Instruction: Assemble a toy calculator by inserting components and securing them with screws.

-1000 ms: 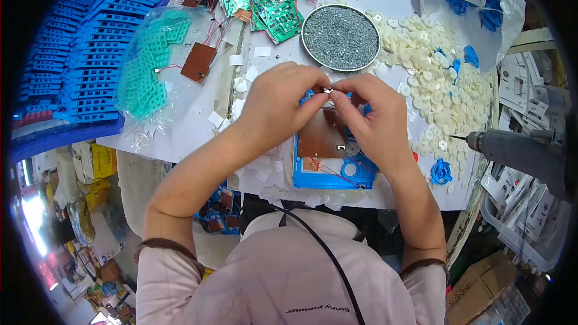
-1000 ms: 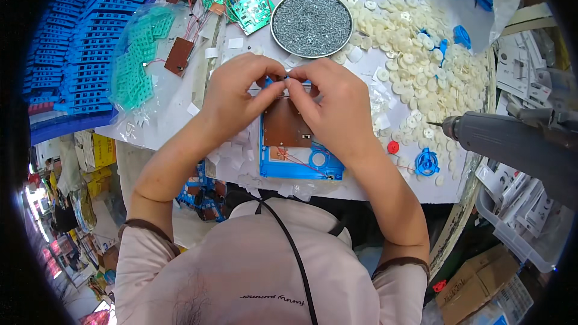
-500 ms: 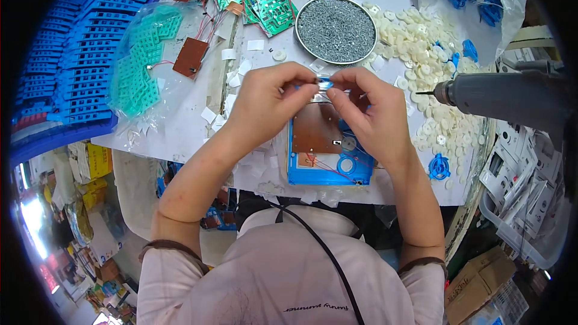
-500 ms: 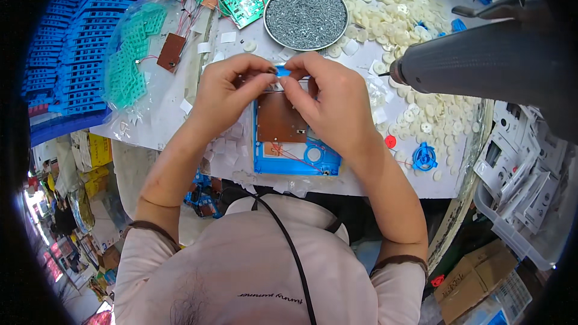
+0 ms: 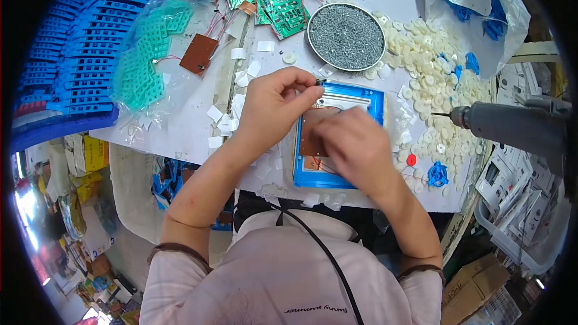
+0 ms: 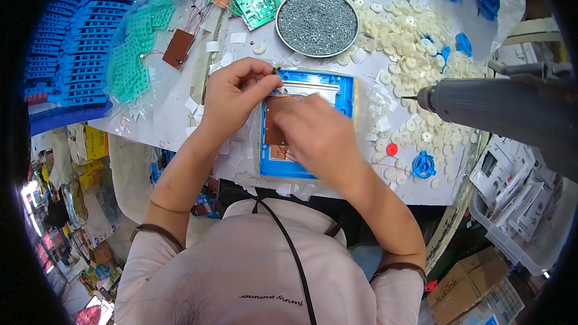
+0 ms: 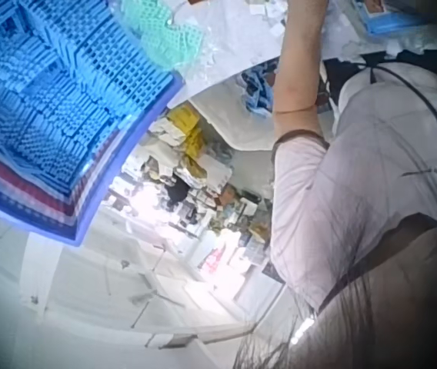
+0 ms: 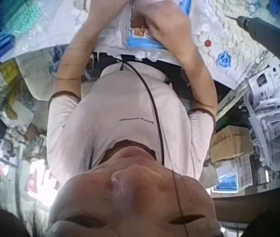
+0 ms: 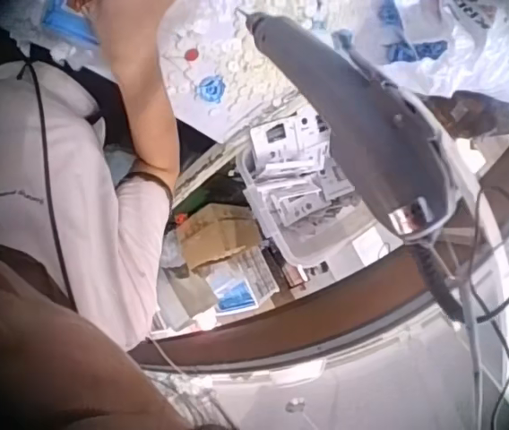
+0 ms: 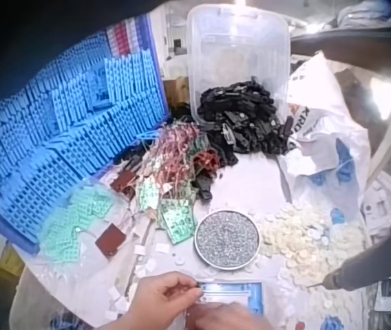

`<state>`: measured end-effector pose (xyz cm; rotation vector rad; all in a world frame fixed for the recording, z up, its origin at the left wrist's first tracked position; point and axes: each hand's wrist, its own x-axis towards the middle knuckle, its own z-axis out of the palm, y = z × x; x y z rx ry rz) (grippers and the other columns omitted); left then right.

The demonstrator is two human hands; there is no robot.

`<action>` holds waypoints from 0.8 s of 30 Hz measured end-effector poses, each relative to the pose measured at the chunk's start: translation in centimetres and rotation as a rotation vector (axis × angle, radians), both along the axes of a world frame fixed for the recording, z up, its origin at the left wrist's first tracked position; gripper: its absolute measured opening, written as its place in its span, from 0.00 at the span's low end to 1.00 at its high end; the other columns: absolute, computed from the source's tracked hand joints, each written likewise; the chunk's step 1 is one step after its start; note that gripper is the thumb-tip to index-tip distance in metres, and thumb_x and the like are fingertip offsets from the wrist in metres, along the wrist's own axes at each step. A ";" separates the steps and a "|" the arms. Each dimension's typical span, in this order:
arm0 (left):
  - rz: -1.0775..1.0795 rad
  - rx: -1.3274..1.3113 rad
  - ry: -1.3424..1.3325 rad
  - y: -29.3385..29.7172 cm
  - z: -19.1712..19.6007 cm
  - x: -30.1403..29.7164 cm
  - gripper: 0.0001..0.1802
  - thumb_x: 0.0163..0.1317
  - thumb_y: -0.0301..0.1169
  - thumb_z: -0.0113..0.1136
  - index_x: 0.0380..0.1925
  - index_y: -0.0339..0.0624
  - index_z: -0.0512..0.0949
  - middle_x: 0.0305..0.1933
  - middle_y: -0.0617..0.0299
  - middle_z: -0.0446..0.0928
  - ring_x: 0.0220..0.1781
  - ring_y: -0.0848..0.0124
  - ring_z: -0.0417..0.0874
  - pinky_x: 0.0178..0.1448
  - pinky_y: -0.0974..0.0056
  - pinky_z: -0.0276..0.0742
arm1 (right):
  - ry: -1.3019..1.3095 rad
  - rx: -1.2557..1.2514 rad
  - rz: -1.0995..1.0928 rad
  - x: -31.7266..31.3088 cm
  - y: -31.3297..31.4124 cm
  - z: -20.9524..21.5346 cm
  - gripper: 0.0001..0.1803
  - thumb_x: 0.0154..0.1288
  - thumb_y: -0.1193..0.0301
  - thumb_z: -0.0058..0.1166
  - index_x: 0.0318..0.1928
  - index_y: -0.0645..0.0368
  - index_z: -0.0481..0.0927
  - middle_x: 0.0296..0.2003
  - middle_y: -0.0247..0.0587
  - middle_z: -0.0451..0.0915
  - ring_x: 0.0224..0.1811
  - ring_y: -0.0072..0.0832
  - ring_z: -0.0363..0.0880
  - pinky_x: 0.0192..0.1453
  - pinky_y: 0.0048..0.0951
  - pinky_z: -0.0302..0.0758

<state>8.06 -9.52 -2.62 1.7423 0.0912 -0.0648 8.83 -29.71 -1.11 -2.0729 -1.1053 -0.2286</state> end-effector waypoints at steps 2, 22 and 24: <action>-0.074 0.264 -0.087 -0.5 1.7 0.6 0.05 0.63 0.28 0.70 0.35 0.38 0.84 0.38 0.63 0.87 0.35 0.79 0.81 0.41 0.69 0.74 | 0.046 -0.084 0.041 -1.6 -0.2 0.2 0.13 0.51 0.79 0.64 0.40 0.57 0.84 0.43 0.36 0.84 0.44 0.37 0.82 0.45 0.36 0.81; -0.211 0.532 -0.573 -0.3 1.2 0.9 0.05 0.57 0.29 0.72 0.32 0.47 0.84 0.30 0.67 0.82 0.33 0.69 0.79 0.51 0.59 0.64 | 0.443 0.034 -0.233 -1.0 -2.6 2.5 0.31 0.60 0.74 0.63 0.66 0.63 0.76 0.46 0.48 0.80 0.48 0.44 0.80 0.52 0.38 0.78; -0.198 0.526 -0.559 -0.2 1.2 0.8 0.06 0.57 0.28 0.73 0.32 0.47 0.83 0.30 0.67 0.82 0.31 0.70 0.78 0.51 0.60 0.64 | 0.475 0.052 -0.235 -1.3 -2.9 2.6 0.32 0.59 0.75 0.63 0.66 0.63 0.76 0.45 0.48 0.80 0.46 0.43 0.81 0.50 0.37 0.78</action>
